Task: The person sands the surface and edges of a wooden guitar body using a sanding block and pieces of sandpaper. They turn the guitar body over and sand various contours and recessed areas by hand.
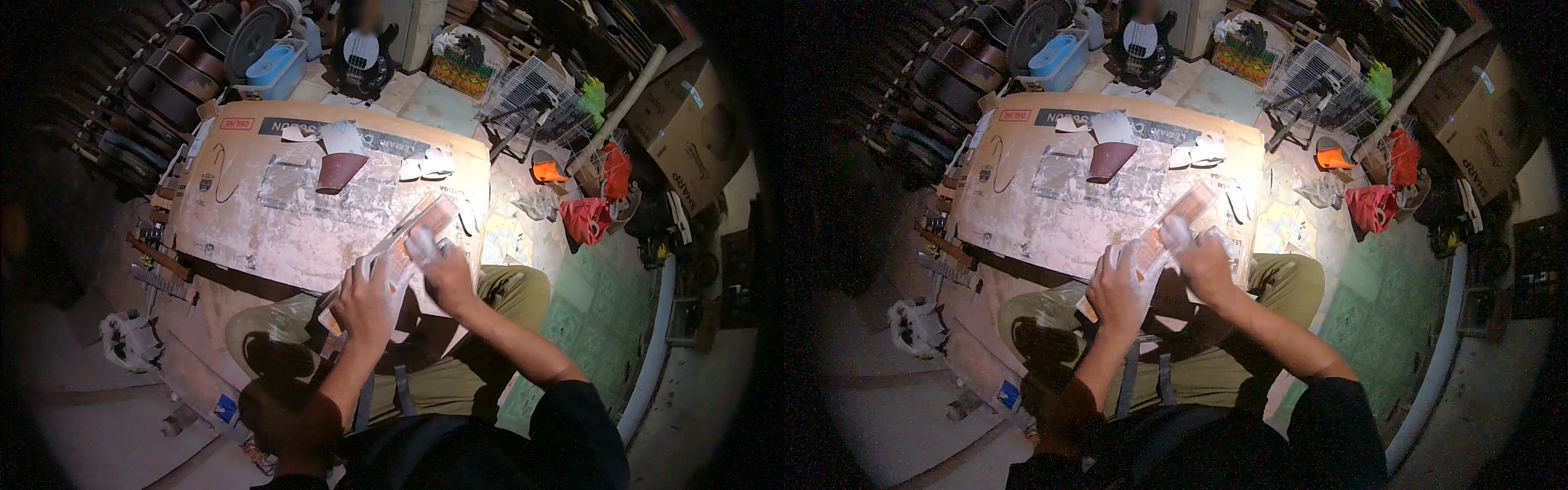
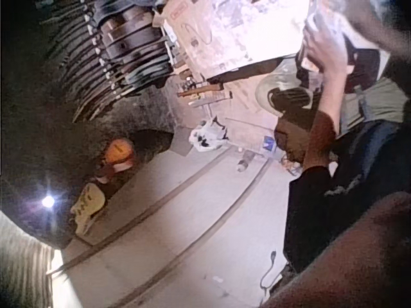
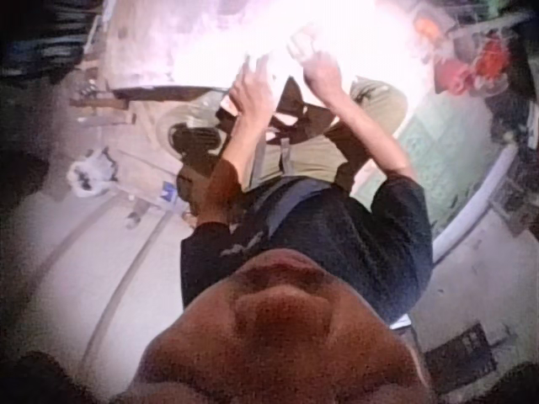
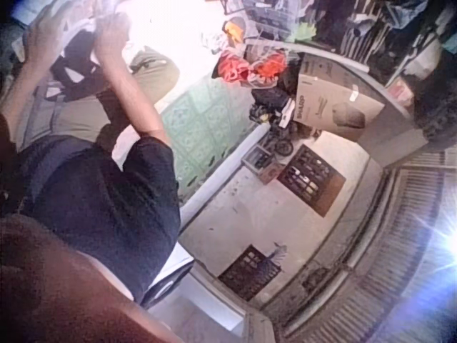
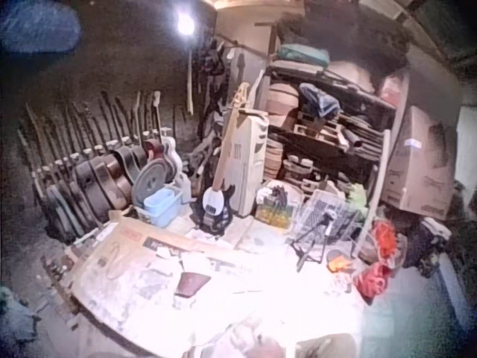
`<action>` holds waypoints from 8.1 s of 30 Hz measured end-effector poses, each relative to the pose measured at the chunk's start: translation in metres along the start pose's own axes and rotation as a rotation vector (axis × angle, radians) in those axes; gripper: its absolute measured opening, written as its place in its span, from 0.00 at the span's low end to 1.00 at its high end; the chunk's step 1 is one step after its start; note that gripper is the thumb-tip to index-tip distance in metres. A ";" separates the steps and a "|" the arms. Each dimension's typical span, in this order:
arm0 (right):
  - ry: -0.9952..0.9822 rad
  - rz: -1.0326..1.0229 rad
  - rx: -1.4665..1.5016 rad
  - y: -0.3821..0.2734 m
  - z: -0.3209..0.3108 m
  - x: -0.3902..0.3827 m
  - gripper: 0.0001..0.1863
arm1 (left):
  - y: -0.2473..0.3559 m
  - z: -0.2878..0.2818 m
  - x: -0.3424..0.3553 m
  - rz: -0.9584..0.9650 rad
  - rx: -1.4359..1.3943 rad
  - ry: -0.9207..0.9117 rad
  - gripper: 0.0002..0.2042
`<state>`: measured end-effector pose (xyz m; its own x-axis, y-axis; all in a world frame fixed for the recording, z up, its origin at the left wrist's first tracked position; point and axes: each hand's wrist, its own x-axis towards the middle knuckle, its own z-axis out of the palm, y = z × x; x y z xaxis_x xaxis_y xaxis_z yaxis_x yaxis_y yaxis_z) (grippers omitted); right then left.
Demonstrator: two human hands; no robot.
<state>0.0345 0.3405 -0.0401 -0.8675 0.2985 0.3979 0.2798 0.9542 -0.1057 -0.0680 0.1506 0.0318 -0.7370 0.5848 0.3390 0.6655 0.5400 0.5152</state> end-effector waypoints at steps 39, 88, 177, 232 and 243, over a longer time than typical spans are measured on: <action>0.036 -0.006 0.335 -0.051 -0.024 0.014 0.28 | -0.014 -0.006 0.015 -0.061 -0.055 -0.031 0.21; 0.000 -0.039 0.080 -0.034 -0.061 0.050 0.31 | -0.007 -0.001 -0.010 0.028 -0.034 -0.038 0.19; -0.060 0.122 0.841 -0.120 -0.081 0.004 0.30 | -0.012 -0.010 -0.001 -0.208 -0.293 -0.111 0.44; 0.058 0.853 1.652 -0.024 -0.052 0.010 0.32 | -0.002 -0.012 0.050 -0.211 -0.752 0.140 0.09; -0.090 0.553 1.771 -0.076 -0.039 0.027 0.42 | 0.003 -0.007 0.042 -0.236 -0.679 0.052 0.12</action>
<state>0.0057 0.2754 0.0147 -0.8718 0.4876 -0.0469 -0.1476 -0.3528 -0.9240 -0.0978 0.1726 0.0533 -0.8681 0.4599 0.1869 0.2803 0.1433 0.9492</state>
